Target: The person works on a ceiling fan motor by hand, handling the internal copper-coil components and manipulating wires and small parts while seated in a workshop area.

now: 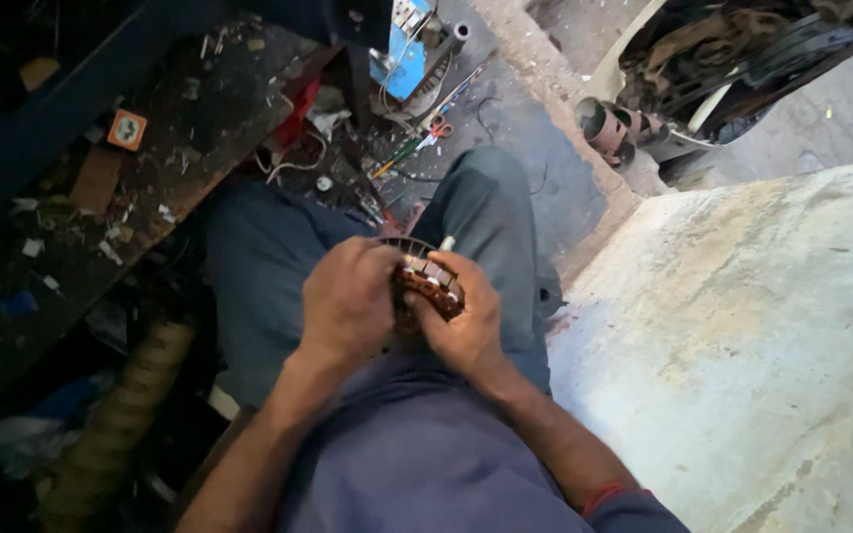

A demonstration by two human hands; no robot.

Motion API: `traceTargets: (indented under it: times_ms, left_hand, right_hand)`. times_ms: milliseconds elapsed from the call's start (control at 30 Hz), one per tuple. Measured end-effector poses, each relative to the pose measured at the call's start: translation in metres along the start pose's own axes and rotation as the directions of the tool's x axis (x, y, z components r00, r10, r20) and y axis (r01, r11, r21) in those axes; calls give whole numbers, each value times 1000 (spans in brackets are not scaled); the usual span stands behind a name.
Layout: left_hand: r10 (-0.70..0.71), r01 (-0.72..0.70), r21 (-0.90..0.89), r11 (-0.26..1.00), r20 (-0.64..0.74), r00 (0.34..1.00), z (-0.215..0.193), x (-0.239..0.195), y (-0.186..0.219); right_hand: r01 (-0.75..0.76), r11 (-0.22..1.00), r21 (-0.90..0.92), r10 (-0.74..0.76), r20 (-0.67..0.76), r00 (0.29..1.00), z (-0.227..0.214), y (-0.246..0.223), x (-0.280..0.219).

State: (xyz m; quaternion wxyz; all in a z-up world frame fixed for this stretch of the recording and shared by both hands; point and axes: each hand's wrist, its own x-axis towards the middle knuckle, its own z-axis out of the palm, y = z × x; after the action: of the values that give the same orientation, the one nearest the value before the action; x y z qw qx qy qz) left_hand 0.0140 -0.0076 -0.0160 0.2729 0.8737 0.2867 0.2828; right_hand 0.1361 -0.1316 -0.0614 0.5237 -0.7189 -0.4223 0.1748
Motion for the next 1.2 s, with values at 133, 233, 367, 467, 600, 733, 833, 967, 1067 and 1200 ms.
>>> traceTargets:
  times_ms: [133, 233, 367, 467, 600, 733, 833, 967, 1067, 1200]
  left_hand:
    - [84, -82, 113, 990, -14, 996, -4, 11, 2]
    - [16, -14, 96, 995, -17, 1000, -12, 14, -5]
    - [41, -41, -9, 999, -1, 999, -2, 9, 11]
    - [174, -170, -59, 984, 67, 983, -2, 12, 26]
    - [237, -230, -79, 970, 95, 967, -12, 15, 15]
    - [-4, 8, -90, 996, 42, 999, -13, 5, -9]
    - [-129, 120, -187, 975, -36, 991, -8, -10, -11]
    - [-107, 87, -192, 977, -97, 990, -7, -16, -10]
    - [-173, 145, -274, 951, -80, 982, -15, -29, -10]
    - [-186, 164, -262, 951, -59, 981, -20, -32, -18]
  right_hand:
    - [-33, 999, 34, 33, 0, 999, 1, 4, 0]
    - [-66, 994, 87, 67, -12, 998, 2, 3, -2]
    - [-11, 1000, 5, 11, -58, 998, 6, 8, -7]
    - [-60, 996, 61, 61, -27, 998, 2, 11, -9]
    - [-94, 990, 105, 99, -44, 994, 3, 4, -8]
    - [-155, 975, 160, 171, -93, 981, 5, -5, -12]
    - [-234, 961, 145, 249, -96, 964, 11, -1, -14]
    - [-212, 976, 48, 215, -96, 972, 7, 2, -16]
    - [-254, 908, 333, 244, 73, 967, 5, -1, -25]
    - [-105, 980, 170, 114, -44, 992, 15, -3, -24]
